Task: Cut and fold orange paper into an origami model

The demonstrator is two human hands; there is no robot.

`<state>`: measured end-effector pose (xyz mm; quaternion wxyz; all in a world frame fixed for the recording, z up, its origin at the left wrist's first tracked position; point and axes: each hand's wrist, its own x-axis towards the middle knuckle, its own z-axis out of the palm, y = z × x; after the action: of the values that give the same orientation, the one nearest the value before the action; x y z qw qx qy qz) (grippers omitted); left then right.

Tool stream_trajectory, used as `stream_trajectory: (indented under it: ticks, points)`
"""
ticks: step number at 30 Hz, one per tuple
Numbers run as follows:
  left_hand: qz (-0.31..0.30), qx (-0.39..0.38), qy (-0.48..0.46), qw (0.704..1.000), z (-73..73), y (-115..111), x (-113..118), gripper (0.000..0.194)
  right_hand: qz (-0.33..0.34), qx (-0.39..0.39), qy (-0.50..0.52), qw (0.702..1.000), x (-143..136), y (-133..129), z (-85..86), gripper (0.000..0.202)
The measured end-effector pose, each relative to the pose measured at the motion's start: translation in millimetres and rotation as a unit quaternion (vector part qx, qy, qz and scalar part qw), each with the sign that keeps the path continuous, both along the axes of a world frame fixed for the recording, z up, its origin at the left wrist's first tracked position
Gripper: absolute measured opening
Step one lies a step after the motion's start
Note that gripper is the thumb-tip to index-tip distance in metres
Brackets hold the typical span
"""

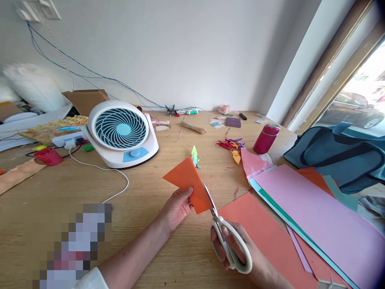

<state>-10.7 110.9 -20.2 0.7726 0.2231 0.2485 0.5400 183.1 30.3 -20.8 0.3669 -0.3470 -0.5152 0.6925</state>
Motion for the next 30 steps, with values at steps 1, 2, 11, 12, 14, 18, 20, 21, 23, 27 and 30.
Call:
stream_trajectory:
  ticks: [1, 2, 11, 12, 14, 18, 20, 21, 23, 27, 30]
  points:
    - [-0.001, 0.002, 0.002, 1.0, 0.0, -0.5, 0.4, 0.022, 0.001, 0.002, 0.004, 1.0, 0.1, 0.0, 0.4, 0.056]
    - [-0.001, 0.003, 0.004, 1.0, -0.1, -1.0, 0.8, 0.022, 0.003, 0.004, 0.007, 1.0, 0.1, 0.0, 0.6, 0.055]
    - [0.006, -0.007, 0.007, 1.0, -3.0, -3.0, 2.4, 0.019, 0.0, 0.019, -0.005, 1.0, 1.0, 1.6, 0.7, 0.055]
    - [0.005, -0.008, 0.008, 1.0, -3.1, -2.7, 2.3, 0.019, 0.0, 0.02, -0.005, 1.0, 1.1, 1.8, 0.2, 0.055]
    - [0.006, -0.007, 0.009, 1.0, -3.1, -2.1, 2.2, 0.019, -0.002, 0.019, -0.003, 1.0, 1.0, 2.0, -1.3, 0.053]
    - [0.002, 0.003, 0.015, 1.0, -1.7, -1.9, 2.5, 0.021, -0.007, 0.007, -0.003, 1.0, 0.6, 1.8, -3.4, 0.054]
    - [-0.005, 0.008, 0.02, 1.0, -0.8, -2.5, 3.0, 0.023, -0.009, 0.007, 0.003, 1.0, 0.7, 1.8, -3.4, 0.054]
    - [-0.009, 0.011, 0.022, 1.0, -0.5, -2.9, 3.3, 0.023, -0.009, 0.007, 0.007, 1.0, 0.8, 1.8, -3.1, 0.054]
    - [-0.014, 0.016, 0.023, 1.0, -0.2, -3.6, 3.8, 0.023, -0.008, 0.009, 0.013, 1.0, 1.1, 1.8, -2.6, 0.054]
    - [-0.012, 0.014, 0.022, 1.0, -1.2, -3.6, 4.1, 0.024, -0.016, 0.007, 0.01, 1.0, 1.4, 1.3, -2.5, 0.054]
    - [-0.008, 0.007, 0.027, 1.0, -2.3, -2.8, 3.7, 0.025, -0.018, 0.008, 0.002, 1.0, 0.8, 0.9, -2.4, 0.054]
